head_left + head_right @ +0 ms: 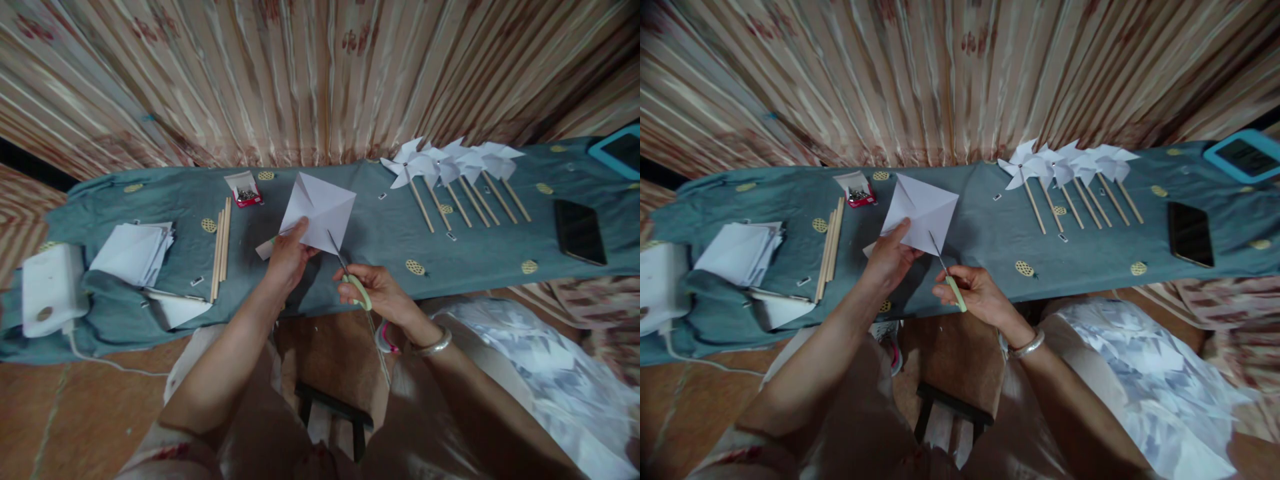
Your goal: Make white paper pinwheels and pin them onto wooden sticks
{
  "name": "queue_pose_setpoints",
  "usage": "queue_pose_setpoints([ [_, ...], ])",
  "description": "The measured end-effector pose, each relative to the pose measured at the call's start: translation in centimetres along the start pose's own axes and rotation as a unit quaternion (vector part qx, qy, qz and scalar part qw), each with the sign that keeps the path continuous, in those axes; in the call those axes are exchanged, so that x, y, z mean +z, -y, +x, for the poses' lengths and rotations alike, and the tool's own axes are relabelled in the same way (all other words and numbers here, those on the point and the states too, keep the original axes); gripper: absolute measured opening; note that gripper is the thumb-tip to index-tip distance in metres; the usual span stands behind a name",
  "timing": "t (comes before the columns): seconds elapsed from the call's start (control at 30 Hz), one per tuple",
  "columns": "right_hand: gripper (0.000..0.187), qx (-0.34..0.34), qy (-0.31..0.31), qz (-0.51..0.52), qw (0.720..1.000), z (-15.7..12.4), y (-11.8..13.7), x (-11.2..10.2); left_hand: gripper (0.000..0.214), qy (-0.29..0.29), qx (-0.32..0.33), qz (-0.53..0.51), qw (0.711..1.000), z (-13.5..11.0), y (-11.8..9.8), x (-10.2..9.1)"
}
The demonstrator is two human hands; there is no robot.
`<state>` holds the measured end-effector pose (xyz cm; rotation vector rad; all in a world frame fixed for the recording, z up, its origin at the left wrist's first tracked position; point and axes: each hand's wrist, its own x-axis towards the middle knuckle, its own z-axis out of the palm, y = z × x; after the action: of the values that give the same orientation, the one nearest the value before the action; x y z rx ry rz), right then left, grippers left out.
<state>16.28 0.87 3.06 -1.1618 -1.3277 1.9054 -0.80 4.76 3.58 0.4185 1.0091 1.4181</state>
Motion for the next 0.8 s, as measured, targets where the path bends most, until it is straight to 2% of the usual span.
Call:
queue_pose_setpoints([
  [0.17,0.044,-0.003,0.000,0.000,1.000,0.09,-0.13,-0.02,0.015,-0.014,-0.014,0.018,1.000,-0.22,-0.05,0.25],
  [0.4,0.043,-0.001,-0.007,-0.001,1.000,0.20,-0.18,0.04,0.024,-0.002,0.000,0.005,1.000,-0.06,0.18,-0.06],
  [0.8,0.044,0.002,-0.012,-0.001,1.000,0.18,-0.04,0.03,0.015,0.004,-0.006,0.009,1.000,-0.35,0.20,0.22],
])
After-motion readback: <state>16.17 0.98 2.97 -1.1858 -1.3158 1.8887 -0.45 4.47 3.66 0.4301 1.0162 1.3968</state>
